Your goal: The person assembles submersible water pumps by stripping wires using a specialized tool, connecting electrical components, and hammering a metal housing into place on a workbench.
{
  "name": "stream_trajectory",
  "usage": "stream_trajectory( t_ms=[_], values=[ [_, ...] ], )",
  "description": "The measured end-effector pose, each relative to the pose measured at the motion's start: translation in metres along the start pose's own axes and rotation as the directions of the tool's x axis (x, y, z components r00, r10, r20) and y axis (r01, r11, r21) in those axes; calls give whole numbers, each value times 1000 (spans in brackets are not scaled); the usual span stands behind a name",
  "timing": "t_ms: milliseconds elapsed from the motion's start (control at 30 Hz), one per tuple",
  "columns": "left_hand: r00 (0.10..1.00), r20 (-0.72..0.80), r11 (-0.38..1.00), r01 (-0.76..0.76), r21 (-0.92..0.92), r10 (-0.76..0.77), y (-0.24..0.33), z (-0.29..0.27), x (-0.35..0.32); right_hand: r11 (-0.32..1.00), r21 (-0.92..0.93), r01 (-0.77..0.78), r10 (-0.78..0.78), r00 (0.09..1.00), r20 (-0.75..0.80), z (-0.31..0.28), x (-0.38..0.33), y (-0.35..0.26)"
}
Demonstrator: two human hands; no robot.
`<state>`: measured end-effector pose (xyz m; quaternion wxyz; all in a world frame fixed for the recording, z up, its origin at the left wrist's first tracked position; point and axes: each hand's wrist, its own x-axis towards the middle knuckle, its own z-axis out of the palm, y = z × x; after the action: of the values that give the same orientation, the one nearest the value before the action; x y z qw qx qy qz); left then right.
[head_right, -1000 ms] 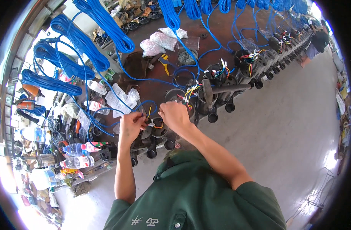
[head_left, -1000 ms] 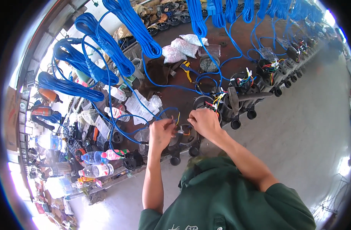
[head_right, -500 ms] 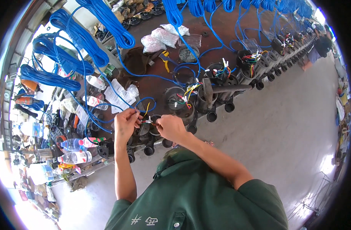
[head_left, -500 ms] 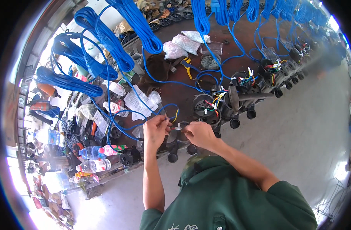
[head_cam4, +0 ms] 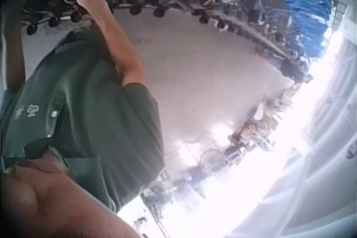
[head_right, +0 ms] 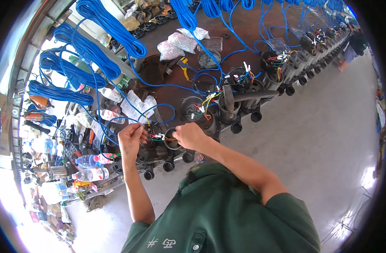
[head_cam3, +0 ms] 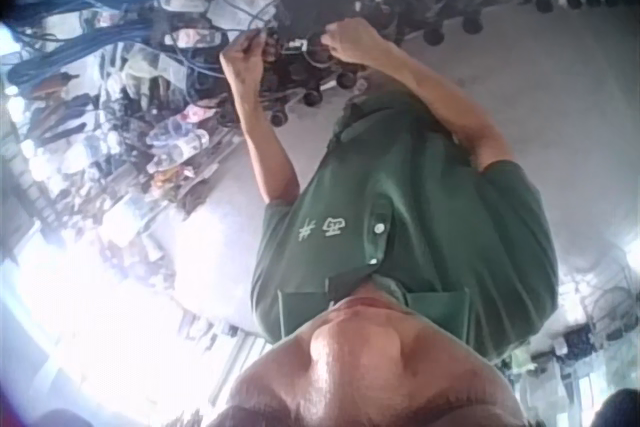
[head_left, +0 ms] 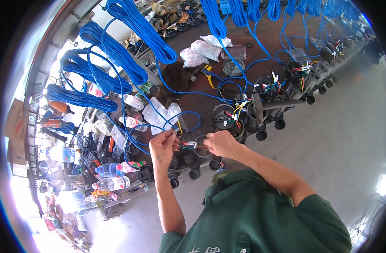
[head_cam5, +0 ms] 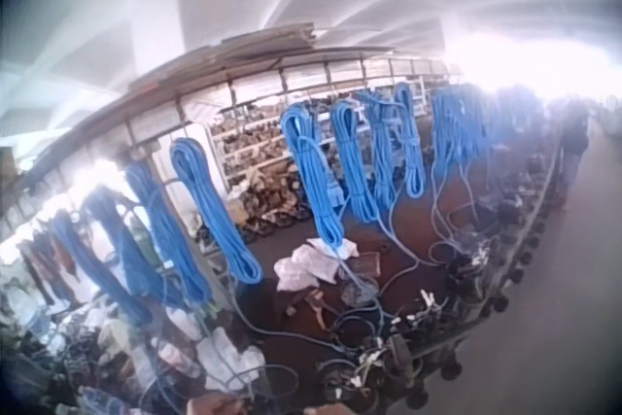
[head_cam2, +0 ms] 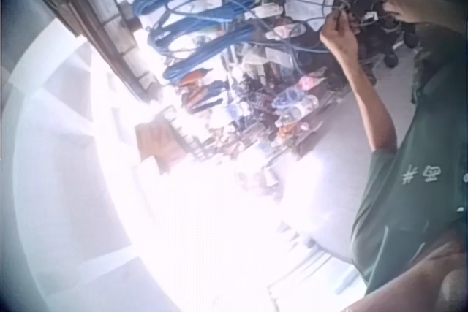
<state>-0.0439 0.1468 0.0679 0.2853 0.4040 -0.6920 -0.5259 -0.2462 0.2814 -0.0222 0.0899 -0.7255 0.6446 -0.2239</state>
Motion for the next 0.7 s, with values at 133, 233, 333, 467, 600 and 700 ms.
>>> stream_trajectory(
  t_ms=[133,233,333,467,600,700],
  values=[
    [999,-25,1000,-28,12,29,2,-3,3,998,58,1,1,1000,-26,5,-3,4],
    [998,-48,999,-32,41,33,1,-7,9,998,57,28,-27,1000,-9,7,-6,5],
    [997,-78,999,-25,34,28,2,-9,14,997,62,45,-42,998,-43,9,-5,0],
    [996,-88,999,-27,47,31,5,-13,21,985,136,-104,118,988,-102,9,-6,-12],
    [999,-30,989,-33,141,38,16,-7,29,929,348,-124,245,912,-330,0,2,-25],
    [996,31,969,-92,230,87,21,-7,33,909,400,-119,306,841,-446,-27,25,-45]
  ],
)
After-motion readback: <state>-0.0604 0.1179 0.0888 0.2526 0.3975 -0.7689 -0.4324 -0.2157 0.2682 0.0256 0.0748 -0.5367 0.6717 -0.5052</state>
